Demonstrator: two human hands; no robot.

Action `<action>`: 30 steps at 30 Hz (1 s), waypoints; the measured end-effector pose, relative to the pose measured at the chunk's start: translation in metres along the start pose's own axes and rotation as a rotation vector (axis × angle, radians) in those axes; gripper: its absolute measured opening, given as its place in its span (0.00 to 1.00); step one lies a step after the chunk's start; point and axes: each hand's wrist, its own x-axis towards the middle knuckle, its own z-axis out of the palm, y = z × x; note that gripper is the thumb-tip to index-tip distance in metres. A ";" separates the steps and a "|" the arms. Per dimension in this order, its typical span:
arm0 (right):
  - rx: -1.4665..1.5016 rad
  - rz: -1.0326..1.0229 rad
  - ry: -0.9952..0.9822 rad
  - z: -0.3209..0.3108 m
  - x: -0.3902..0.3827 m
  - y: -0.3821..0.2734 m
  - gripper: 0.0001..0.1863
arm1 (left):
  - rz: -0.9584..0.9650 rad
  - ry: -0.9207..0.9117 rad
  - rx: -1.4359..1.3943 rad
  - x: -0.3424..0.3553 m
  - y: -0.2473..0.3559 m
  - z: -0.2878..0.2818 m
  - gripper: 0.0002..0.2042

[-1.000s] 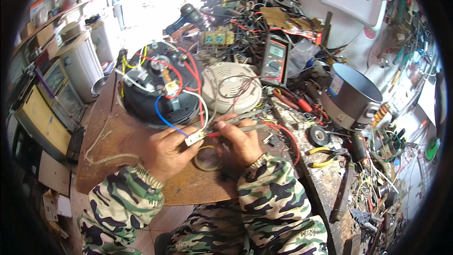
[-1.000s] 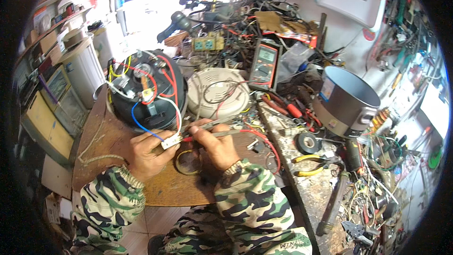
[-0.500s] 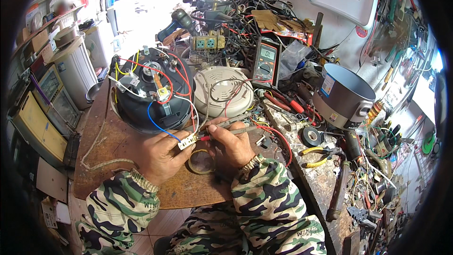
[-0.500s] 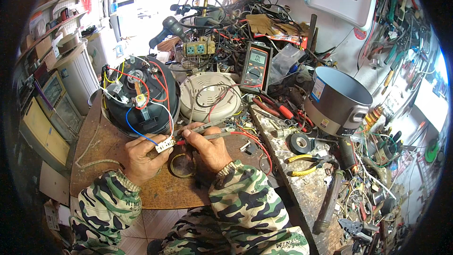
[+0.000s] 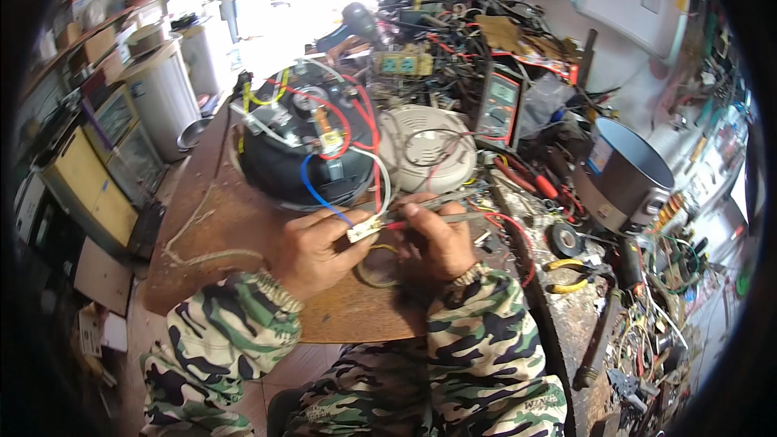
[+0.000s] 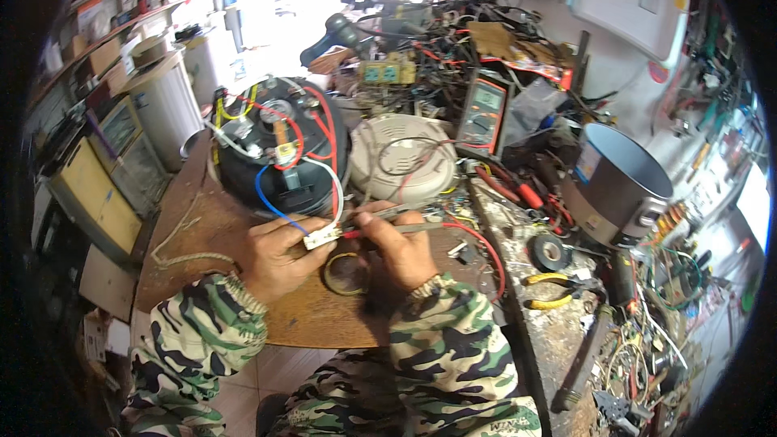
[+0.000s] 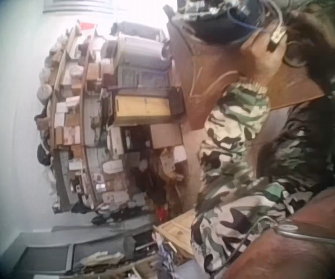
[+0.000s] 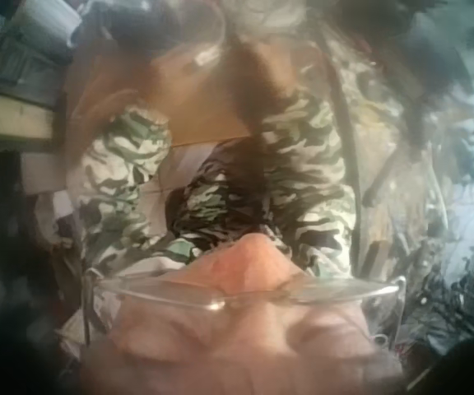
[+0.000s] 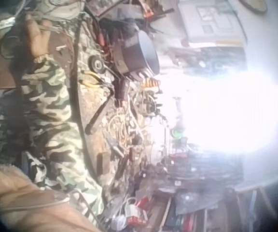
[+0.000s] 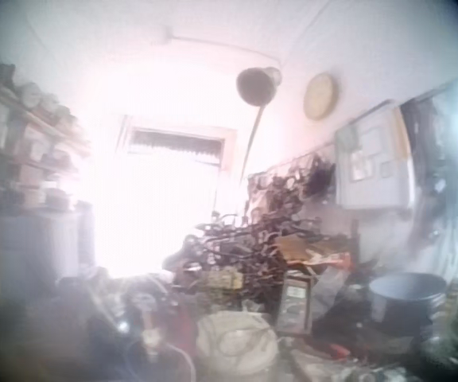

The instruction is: The person works at a cluttered workbench, connecting wires to a circular electronic device and testing connections with a multimeter. They use a magnifying glass to inspect a small white connector and repeatedly probe its terminals with multimeter leads.

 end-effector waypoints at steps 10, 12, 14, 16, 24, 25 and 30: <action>-0.023 -0.001 -0.032 -0.002 0.002 -0.001 0.13 | -0.009 -0.004 -0.045 -0.003 -0.002 -0.003 0.16; -0.024 0.002 -0.020 -0.001 0.001 -0.001 0.13 | 0.001 -0.003 -0.046 -0.002 -0.002 -0.002 0.16; -0.038 0.001 -0.002 0.001 0.000 -0.003 0.13 | 0.019 0.007 -0.043 0.000 -0.002 -0.001 0.15; -0.022 -0.005 0.003 0.001 0.000 -0.002 0.13 | 0.021 0.008 -0.039 0.001 -0.002 0.001 0.14; 0.051 0.003 -0.024 0.002 0.002 0.001 0.11 | -0.019 0.029 -0.054 -0.003 -0.002 0.001 0.13; 0.057 -0.006 -0.021 0.002 0.001 0.000 0.11 | -0.024 0.020 -0.045 -0.002 0.000 0.000 0.13; 0.000 -0.014 -0.042 -0.005 0.003 0.001 0.11 | -0.010 0.033 -0.032 -0.001 0.000 0.002 0.14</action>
